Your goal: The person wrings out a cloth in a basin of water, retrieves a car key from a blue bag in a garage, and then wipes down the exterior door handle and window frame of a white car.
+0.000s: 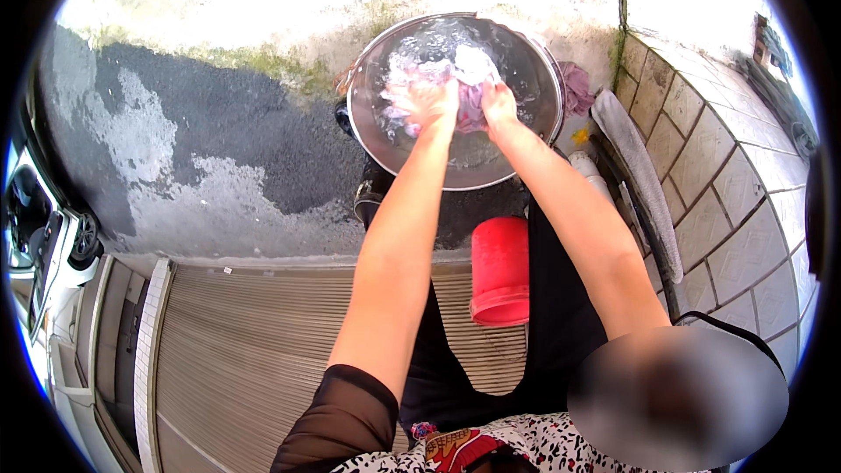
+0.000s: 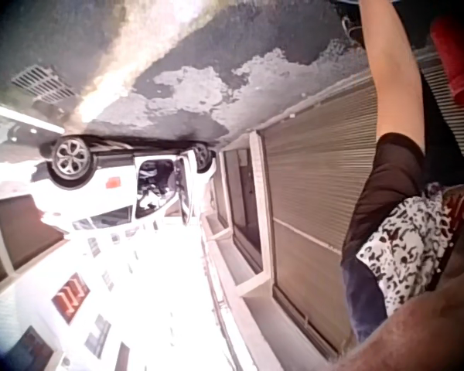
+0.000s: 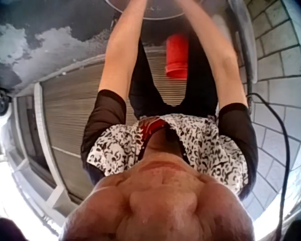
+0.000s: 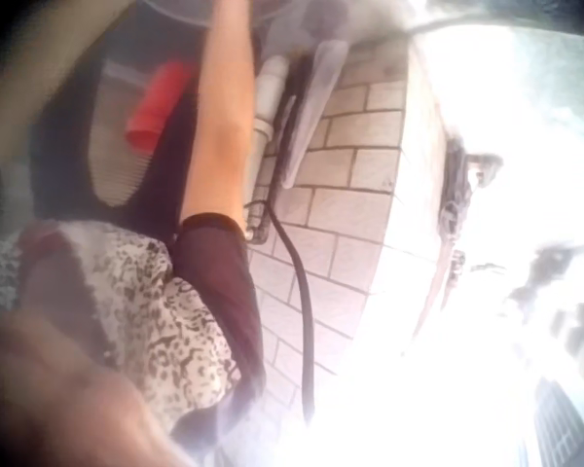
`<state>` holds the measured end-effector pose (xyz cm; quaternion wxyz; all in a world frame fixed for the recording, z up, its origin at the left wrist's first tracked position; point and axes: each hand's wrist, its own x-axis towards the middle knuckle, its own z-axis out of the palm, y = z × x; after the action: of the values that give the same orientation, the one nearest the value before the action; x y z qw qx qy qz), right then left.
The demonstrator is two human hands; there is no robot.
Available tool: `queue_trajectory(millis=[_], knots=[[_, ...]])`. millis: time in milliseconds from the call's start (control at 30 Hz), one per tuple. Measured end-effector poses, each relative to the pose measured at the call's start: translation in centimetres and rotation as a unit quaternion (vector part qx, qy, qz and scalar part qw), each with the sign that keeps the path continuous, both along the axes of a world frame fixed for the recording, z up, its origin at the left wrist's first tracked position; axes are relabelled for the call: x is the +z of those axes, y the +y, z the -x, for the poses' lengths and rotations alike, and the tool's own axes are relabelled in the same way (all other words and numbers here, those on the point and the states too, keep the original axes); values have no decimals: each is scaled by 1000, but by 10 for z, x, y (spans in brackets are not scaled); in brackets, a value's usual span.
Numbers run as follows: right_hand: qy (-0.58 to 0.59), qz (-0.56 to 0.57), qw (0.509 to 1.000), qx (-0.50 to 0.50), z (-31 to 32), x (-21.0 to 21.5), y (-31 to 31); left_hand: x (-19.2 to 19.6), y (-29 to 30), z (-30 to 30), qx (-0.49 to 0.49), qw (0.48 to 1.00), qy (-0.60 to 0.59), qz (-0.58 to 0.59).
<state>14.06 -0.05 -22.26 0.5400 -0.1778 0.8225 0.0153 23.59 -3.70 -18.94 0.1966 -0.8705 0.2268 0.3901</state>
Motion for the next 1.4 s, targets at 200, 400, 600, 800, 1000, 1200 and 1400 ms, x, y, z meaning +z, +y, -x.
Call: queue_trajectory(millis=[200,400,600,800,1000,1200,1400], knots=[[-215,-207,882,-364,1,-39,-24,20,26,19,26,898,226,378],[-320,-89,881,-337,-4,19,-7,93,21,34,-61,893,217,389],[-173,-69,934,-305,-22,58,9,11,31,-25,-157,939,86,294],[114,108,961,228,-4,96,-4,39,29,-31,-131,966,110,194],[-2,298,879,372,2,48,14,45,53,-1,-198,955,115,187],[-24,-51,937,345,-17,7,-14,-13,50,-34,-161,943,204,207],[-100,288,915,263,-8,145,-11,41,35,-44,-194,921,297,161]])
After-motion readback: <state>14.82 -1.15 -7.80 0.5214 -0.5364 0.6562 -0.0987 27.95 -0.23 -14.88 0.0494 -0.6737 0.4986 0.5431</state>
